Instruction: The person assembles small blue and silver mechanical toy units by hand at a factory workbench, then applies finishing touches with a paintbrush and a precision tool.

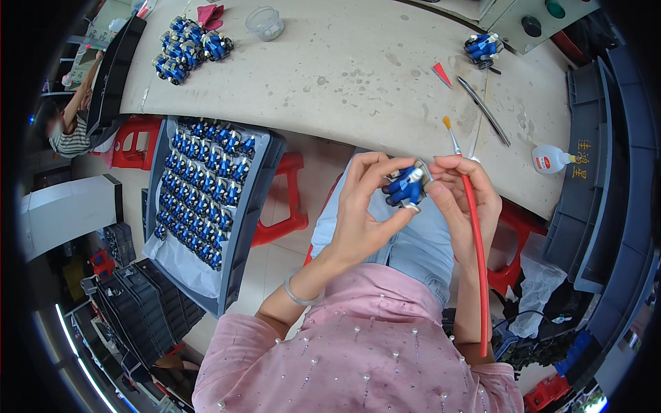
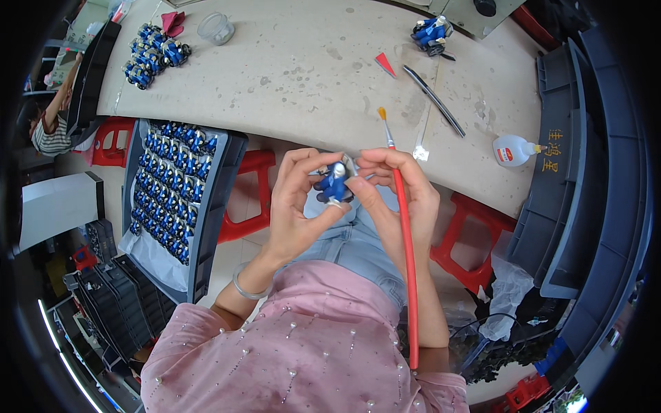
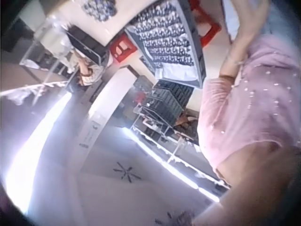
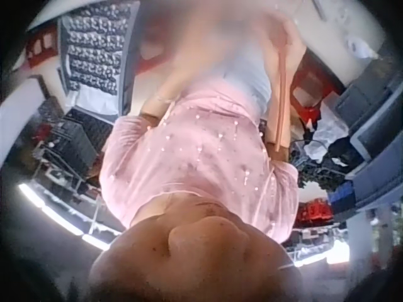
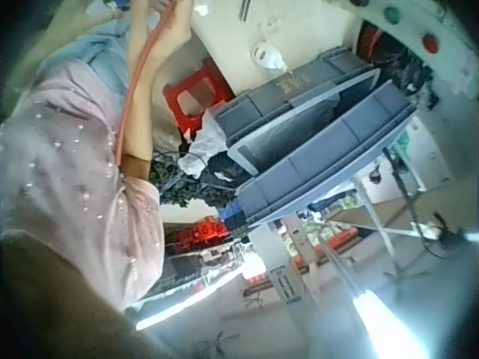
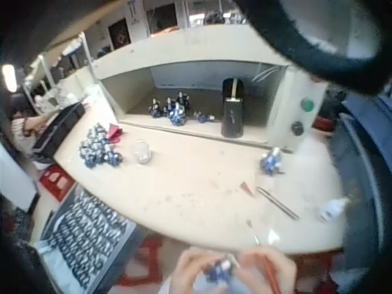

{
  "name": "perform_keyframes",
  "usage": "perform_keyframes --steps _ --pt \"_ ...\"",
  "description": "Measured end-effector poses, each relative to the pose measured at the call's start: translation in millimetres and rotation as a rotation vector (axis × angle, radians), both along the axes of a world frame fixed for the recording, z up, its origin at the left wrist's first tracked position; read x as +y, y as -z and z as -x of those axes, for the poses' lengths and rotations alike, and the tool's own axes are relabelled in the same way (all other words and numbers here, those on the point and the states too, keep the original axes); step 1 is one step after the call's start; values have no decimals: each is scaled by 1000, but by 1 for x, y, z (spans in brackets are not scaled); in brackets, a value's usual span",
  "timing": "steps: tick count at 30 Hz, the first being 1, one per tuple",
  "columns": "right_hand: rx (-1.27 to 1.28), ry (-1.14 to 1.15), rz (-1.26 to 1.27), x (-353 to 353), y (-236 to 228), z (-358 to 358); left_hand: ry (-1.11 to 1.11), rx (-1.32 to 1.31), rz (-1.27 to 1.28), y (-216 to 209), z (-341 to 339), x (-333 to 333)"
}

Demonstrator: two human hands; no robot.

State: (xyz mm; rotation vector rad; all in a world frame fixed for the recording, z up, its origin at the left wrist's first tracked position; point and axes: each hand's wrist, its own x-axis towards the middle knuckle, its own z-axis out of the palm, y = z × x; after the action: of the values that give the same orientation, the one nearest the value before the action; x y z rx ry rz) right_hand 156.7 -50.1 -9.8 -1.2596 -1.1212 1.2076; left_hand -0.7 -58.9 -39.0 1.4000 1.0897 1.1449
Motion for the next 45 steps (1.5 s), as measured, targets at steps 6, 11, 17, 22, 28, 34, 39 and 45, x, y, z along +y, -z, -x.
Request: perform_keyframes --steps 6,11,17,22,28,34,39,45 --pt "82 32 106 5 1 -2 -134 238 -135 -3 -6 -6" --pt "186 5 125 12 4 -5 -204 148 -245 0 -10 -11" --pt "194 -12 106 16 8 -4 -225 123 -246 2 -11 -14" --pt "157 -10 83 14 7 -2 -222 -101 -96 2 -13 -15" --pt "72 -36 46 15 7 -5 33 -582 332 -3 4 -5" --pt "87 -53 5 22 -1 -2 175 -632 451 2 10 -6" --pt "26 175 -156 23 -19 -14 64 -545 353 0 7 -9" --pt "-254 16 -324 -2 -33 -11 29 -503 245 6 0 -7"
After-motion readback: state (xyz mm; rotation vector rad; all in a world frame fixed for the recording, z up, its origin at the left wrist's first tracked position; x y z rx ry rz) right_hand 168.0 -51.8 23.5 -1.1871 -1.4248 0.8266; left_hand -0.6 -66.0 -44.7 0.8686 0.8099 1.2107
